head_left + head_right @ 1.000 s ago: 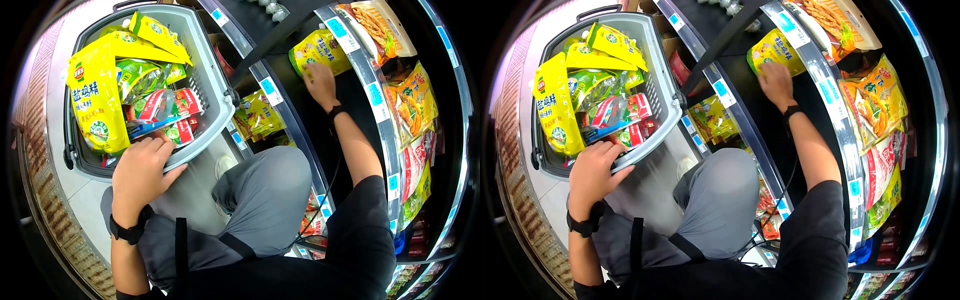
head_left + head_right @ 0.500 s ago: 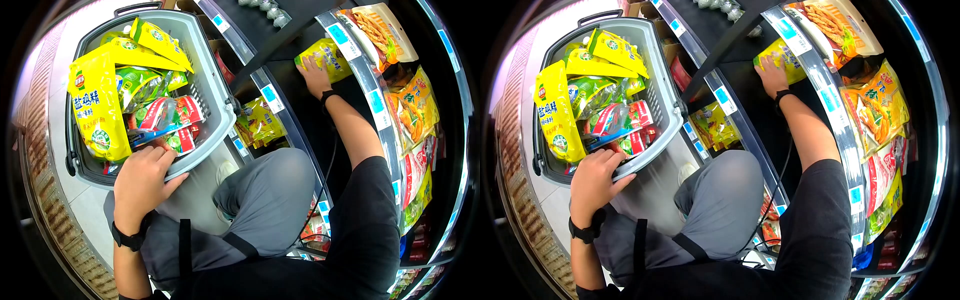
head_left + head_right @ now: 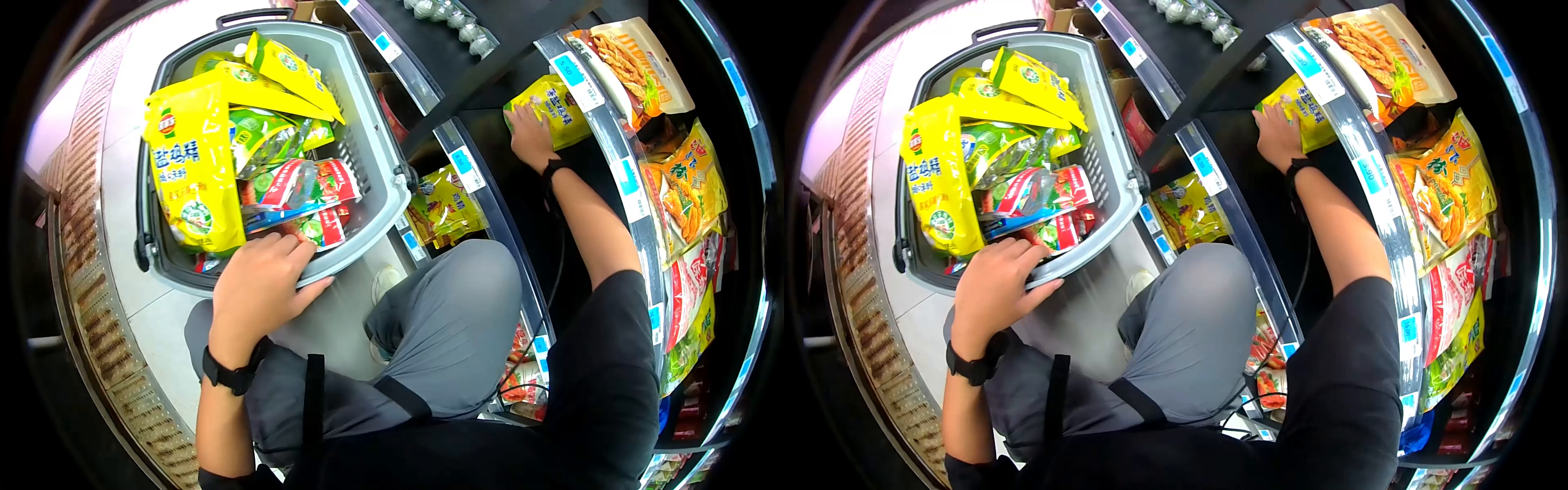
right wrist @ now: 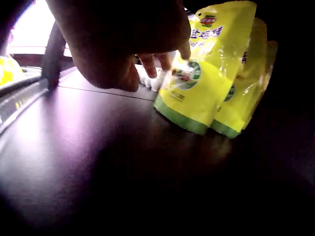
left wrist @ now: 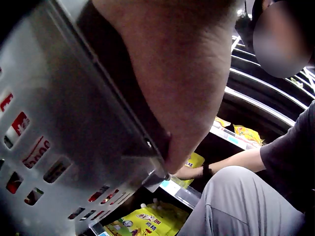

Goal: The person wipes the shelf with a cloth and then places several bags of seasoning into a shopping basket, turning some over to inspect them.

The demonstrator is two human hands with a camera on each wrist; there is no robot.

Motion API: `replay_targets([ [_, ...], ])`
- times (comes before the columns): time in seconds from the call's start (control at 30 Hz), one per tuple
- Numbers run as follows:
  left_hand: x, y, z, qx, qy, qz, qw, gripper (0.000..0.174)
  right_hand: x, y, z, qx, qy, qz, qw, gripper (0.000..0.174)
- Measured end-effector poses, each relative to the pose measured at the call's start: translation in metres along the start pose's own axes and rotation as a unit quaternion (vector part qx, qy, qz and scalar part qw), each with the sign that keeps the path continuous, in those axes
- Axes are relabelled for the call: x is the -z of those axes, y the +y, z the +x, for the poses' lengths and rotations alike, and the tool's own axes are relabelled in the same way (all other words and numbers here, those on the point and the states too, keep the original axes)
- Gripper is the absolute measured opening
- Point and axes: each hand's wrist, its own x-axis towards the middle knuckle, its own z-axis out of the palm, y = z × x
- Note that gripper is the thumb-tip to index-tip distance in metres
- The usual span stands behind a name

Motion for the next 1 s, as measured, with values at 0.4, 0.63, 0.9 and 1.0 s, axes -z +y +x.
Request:
replay_targets([
  [0.4,-0.008,-0.004,-0.007,-0.035,0.03,0.024,0.999,0.034,0.203,-0.129,0.051,0.112,0.143,0.369,0.912,0.03],
  [0.63,-0.008,-0.008,-0.006,-0.03,0.011,0.02,0.999,0.035,0.228,-0.235,0.121,0.098,0.077,0.417,0.9,0.049],
  [0.9,-0.007,-0.006,-0.007,-0.018,0.003,0.028,0.999,0.036,0.202,-0.256,0.152,0.002,0.024,0.461,0.887,0.02],
  [1.0,-0.005,-0.005,-0.007,-0.019,0.001,0.034,0.999,0.036,0.203,-0.238,0.151,0.017,0.065,0.449,0.891,0.014],
])
